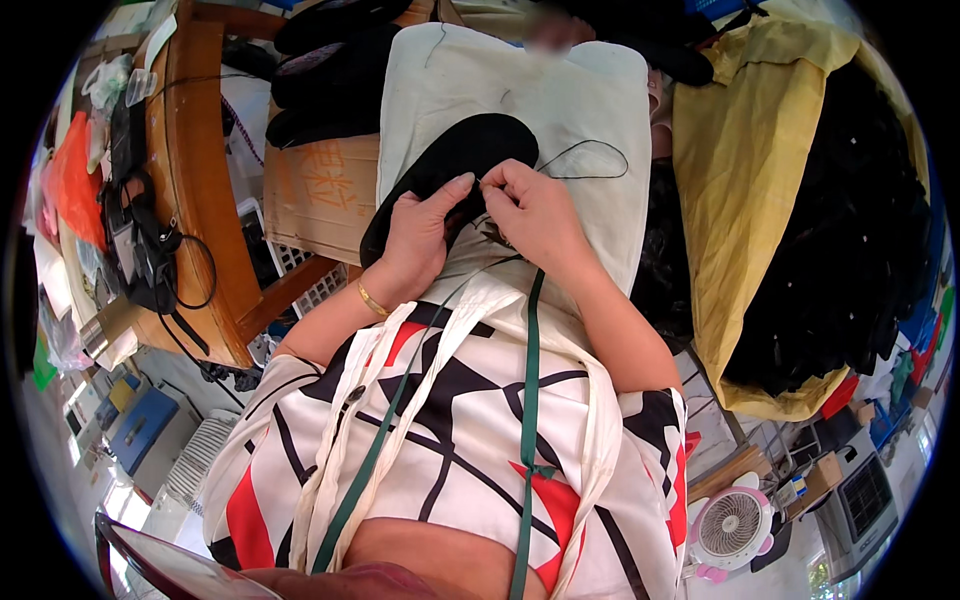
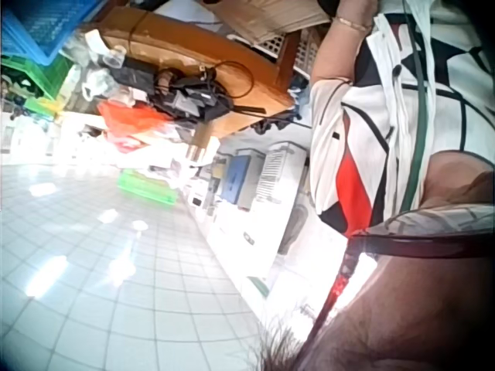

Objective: The person sits on the floor and sews a black shoe using a needle and thread. They repeatedly pull the thread through the shoe material to stitch it together, occasionally adjusting the shoe's position on their lap.

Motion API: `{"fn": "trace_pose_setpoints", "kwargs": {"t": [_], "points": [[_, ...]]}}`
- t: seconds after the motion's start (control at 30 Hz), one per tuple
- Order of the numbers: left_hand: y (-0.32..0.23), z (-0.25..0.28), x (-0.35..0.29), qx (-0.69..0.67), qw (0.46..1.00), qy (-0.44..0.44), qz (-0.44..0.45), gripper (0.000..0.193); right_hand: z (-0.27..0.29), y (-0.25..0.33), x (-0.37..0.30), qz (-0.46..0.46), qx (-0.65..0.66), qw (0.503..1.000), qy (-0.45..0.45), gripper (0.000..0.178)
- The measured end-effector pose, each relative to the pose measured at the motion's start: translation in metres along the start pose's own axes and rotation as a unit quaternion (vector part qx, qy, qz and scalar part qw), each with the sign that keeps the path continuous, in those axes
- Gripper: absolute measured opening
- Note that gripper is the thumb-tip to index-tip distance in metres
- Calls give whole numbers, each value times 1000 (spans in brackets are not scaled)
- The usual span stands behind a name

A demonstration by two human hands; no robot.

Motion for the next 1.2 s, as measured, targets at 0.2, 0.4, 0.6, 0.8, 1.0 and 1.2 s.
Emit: {"fn": "trace_pose_setpoints", "kwargs": {"t": [0.2,0.4,0.6,0.8,1.0,1.2], "points": [[4,5,2,-4,1000,0,-12,16,-5,-7,-6,54,2,998,-25,10],[6,11,5,12,1000,-23,14,13,-6,-13,-6,78,-11,997,-26,11],[7,15,8,1,998,-55,31,14,-12,-11,-4,115,-22,991,-65,11],[2,8,6,-30,999,-17,6,14,-17,-8,-1,120,-61,986,-94,9],[6,15,7,-24,999,-24,26,14,-11,-6,-6,141,-83,984,-72,11],[1,5,2,-15,1000,-12,8,14,-14,-7,-4,91,-51,992,-65,10]]}}
Point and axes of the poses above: each hand's wrist, its own x-axis towards the middle knuckle, its own z-axis out of the back of the hand, y = z × x, the point moved 4 cm from there along x, towards the middle knuckle, and after that the axes turned 5 degrees about y, right-handed, at the moved point
